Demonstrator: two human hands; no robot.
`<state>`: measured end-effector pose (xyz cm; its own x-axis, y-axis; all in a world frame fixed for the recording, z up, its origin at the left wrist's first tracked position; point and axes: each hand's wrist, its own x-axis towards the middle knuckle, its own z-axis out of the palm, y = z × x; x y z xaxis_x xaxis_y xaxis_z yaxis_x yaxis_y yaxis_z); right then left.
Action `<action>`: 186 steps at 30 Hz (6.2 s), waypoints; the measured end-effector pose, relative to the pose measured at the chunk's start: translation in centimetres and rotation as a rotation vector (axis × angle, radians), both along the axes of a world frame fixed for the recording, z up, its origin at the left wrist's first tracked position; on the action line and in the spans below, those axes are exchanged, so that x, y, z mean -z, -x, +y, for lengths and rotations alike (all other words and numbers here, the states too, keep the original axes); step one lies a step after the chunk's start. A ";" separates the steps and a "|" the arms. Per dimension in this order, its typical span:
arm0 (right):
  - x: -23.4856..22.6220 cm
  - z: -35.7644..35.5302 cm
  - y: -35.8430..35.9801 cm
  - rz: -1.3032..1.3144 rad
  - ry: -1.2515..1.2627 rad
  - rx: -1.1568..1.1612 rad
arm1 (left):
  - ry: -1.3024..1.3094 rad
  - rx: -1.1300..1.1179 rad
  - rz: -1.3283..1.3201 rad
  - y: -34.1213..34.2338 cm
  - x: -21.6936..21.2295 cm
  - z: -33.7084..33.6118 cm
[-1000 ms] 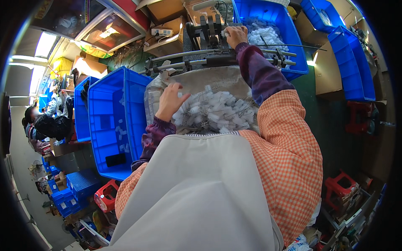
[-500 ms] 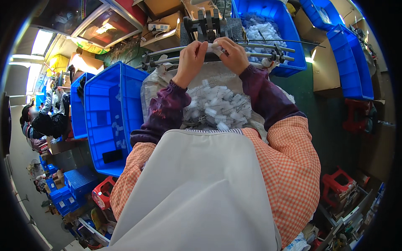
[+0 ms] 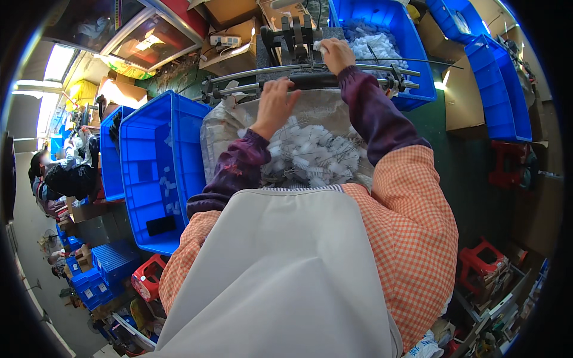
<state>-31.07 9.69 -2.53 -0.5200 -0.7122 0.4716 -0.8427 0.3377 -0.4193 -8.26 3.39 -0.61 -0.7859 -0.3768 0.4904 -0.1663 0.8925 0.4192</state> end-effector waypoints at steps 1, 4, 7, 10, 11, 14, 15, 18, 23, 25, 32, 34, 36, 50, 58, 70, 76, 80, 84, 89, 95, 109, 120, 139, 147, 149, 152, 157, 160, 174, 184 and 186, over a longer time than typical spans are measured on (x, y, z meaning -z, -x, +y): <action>0.8 -0.7 0.6 0.045 -0.045 0.035 | 0.061 0.014 -0.005 0.2 0.9 0.3; 2.0 -2.5 1.4 0.129 -0.176 0.128 | 0.068 -0.037 -0.094 0.0 1.1 1.3; 2.3 -3.1 1.1 0.202 -0.220 0.173 | 0.070 -0.062 -0.148 0.0 1.2 1.5; 2.5 -3.3 1.5 0.210 -0.224 0.189 | 0.060 -0.050 -0.150 0.0 1.1 1.5; 2.4 -3.3 1.4 0.201 -0.241 0.185 | 0.050 -0.045 -0.149 -0.1 1.1 1.3; 2.1 -3.4 1.3 0.184 -0.278 0.175 | 0.022 -0.034 -0.152 -0.1 1.1 1.3; 2.1 -3.4 1.2 0.185 -0.281 0.173 | 0.013 -0.031 -0.154 -0.1 1.0 1.3; 2.6 -3.5 1.5 0.203 -0.265 0.173 | 0.017 -0.038 -0.161 -0.1 1.1 1.4; 2.8 -3.7 1.8 0.176 -0.275 0.148 | 0.044 -0.035 -0.123 0.0 1.2 1.3; 2.8 -3.6 1.9 0.168 -0.280 0.143 | 0.038 -0.033 -0.125 0.0 1.2 1.3; 2.4 -4.0 2.8 0.050 -0.309 0.105 | 0.030 -0.025 -0.133 0.0 1.2 1.4; 1.8 -4.2 2.7 0.058 -0.397 0.167 | 0.027 -0.023 -0.134 -0.1 1.2 1.3; 1.3 -4.0 2.9 0.043 -0.490 0.212 | 0.032 -0.013 -0.131 -0.2 1.3 1.4; 1.8 -2.8 -0.1 0.083 -0.343 0.286 | -0.358 -0.212 -0.589 -11.6 3.2 -4.3; 2.4 -6.0 -3.1 0.153 -0.290 0.262 | -0.379 -0.255 -0.472 -10.9 4.1 -4.4; 3.1 -1.2 4.5 0.048 -0.406 0.228 | -0.373 -0.210 0.004 -9.3 -1.3 -3.5; -1.0 -1.1 6.8 0.261 -0.569 0.307 | -0.498 -0.205 0.179 -8.5 -3.6 -2.2; -2.6 0.3 9.1 0.119 -0.183 0.633 | -0.724 -0.177 0.306 -8.0 -2.8 -1.7; -3.4 2.2 5.8 -0.028 -0.132 -0.027 | -1.001 -0.086 0.367 -6.4 -3.4 0.0; -6.5 4.2 -8.8 -1.057 -0.276 -0.916 | -1.088 0.010 0.441 -3.6 -3.1 1.9; -2.2 1.4 -3.1 -0.156 0.001 -0.260 | -0.263 -0.203 -0.025 -5.1 -1.7 -0.2; 3.1 -3.4 2.7 0.170 -0.278 0.090 | -0.325 -0.139 -0.597 -10.3 2.7 -1.6; 1.5 -3.1 2.4 0.067 -0.456 0.273 | -0.248 -0.180 -0.577 -10.7 0.4 -0.8; 1.6 -5.8 -3.2 0.095 -0.363 0.264 | -0.367 -0.127 -0.497 -11.4 -2.1 -2.9; 1.5 -2.6 0.5 0.093 -0.437 0.285 | -0.392 -0.195 -0.221 -11.4 -6.8 -4.5; 1.7 -2.0 2.1 0.061 -0.441 0.259 | -0.392 -0.216 -0.170 -11.3 -7.4 -4.6; 1.6 -1.7 4.7 0.018 -0.513 0.256 | -0.521 -0.186 -0.090 -10.1 -6.3 -4.6; -2.5 -0.6 7.6 0.080 -0.491 0.528 | -0.771 -0.096 0.024 -7.4 -5.8 -2.2; -2.4 0.7 7.2 0.053 -0.046 0.416 | -0.817 -0.065 0.131 -5.4 -5.8 -0.8; -0.5 -0.4 -0.3 -0.003 -0.096 -0.016 | -0.360 -0.195 -0.160 -5.8 -1.4 -1.5; 2.8 -3.5 2.2 0.166 -0.303 0.129 | -0.300 -0.172 -0.712 -10.5 3.2 -2.2; 2.6 -3.5 2.2 0.126 -0.298 0.120 | -0.315 -0.172 -0.712 -10.3 3.0 -2.2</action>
<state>-33.25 6.15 -5.11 -0.5593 -0.7655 0.3181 -0.8285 0.5295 -0.1824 2.04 1.14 -3.59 -0.7886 -0.5584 -0.2575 -0.6136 0.6873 0.3888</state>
